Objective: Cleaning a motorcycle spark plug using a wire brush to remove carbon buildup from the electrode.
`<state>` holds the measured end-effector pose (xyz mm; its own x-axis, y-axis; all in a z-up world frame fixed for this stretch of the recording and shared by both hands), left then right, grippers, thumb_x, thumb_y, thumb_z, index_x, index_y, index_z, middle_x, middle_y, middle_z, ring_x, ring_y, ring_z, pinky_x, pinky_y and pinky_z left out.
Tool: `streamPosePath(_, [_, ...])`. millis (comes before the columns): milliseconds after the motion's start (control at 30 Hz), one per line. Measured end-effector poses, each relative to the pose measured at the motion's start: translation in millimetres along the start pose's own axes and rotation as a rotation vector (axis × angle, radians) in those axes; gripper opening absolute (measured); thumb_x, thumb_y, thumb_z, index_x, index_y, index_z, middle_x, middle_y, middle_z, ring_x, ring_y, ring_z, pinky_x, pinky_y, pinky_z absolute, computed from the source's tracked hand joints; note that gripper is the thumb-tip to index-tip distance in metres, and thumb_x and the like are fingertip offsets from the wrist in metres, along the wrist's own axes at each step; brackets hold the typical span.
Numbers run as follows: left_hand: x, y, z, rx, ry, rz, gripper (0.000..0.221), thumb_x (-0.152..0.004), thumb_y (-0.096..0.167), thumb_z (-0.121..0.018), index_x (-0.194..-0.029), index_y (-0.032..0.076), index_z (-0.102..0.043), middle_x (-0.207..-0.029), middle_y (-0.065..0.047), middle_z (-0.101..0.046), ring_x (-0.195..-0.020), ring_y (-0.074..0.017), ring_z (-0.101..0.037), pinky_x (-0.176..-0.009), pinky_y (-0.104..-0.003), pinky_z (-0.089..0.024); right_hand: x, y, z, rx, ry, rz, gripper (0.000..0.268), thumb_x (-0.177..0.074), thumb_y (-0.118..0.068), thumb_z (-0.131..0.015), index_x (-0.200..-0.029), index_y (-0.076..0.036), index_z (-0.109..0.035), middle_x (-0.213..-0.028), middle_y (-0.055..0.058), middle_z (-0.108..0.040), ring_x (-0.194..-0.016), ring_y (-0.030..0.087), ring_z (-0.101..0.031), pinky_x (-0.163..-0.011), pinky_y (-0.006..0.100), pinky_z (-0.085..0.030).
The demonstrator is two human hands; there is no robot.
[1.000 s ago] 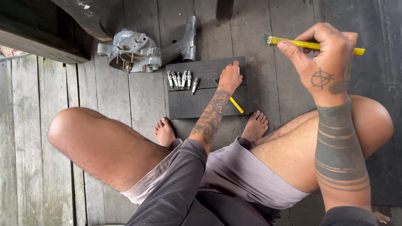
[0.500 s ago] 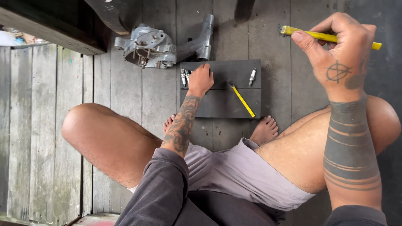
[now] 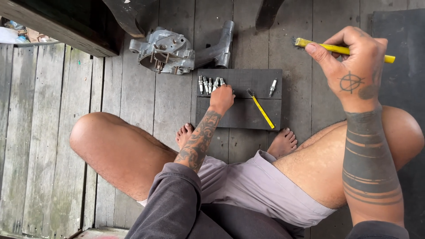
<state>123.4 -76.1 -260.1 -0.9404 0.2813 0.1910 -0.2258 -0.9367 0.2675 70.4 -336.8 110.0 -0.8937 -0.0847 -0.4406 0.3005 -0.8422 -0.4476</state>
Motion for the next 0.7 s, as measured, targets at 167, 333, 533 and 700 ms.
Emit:
streamPosePath(167, [14,9,67,0.297,0.031,-0.202,0.028,-0.093,0.027,-0.069,-0.100,0.001,-0.063,-0.098,-0.016,-0.070,-0.083,-0.0367,-0.068,-0.073,-0.046,-0.054,-4,4,-5,-0.032,0.028,-0.026,0.034,-0.112,-0.012,-0.100,-0.099,0.006,-0.074,-0.086,0.011,-0.070,-0.065,0.018,-0.051,-0.074,0.031,-0.044])
streamPosePath(333, [53,43,215,0.885,-0.100,-0.229,0.019,-0.096,0.019,-0.065,-0.102,0.002,-0.062,-0.076,-0.005,-0.072,-0.062,-0.0140,-0.063,-0.061,-0.029,-0.053,-15,-8,-15,-0.057,0.006,-0.027,0.031,-0.108,-0.013,-0.096,-0.098,0.006,-0.073,-0.083,0.010,-0.069,-0.063,0.019,-0.051,-0.076,0.032,-0.045])
streamPosePath(533, [81,41,246,1.372,-0.153,-0.246,0.029,-0.092,0.005,-0.072,-0.119,-0.004,-0.064,-0.100,-0.009,-0.068,-0.081,-0.0141,-0.069,-0.073,-0.027,-0.063,-24,-48,-26,-0.011,-0.008,0.024,0.030,-0.101,-0.025,-0.088,-0.090,-0.003,-0.072,-0.087,0.004,-0.067,-0.070,0.021,-0.049,-0.099,0.037,-0.034])
streamPosePath(700, [87,45,241,1.526,-0.053,-0.355,0.044,-0.088,0.002,-0.082,-0.128,-0.006,-0.064,-0.099,-0.013,-0.065,-0.082,-0.0171,-0.073,-0.075,-0.033,-0.065,-21,-70,-37,-0.129,0.041,0.103,0.034,-0.099,-0.041,-0.088,-0.091,-0.013,-0.070,-0.079,0.000,-0.062,-0.076,0.019,-0.062,-0.093,0.035,-0.035])
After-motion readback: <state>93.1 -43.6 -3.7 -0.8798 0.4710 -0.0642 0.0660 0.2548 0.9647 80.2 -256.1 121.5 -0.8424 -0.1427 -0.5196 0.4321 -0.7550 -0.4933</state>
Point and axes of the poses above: each hand's wrist, its own x-axis away from the middle knuckle, its own z-axis out of the back of the hand, y = z × x, the point moved 9 cm from there along -x, towards the middle knuckle
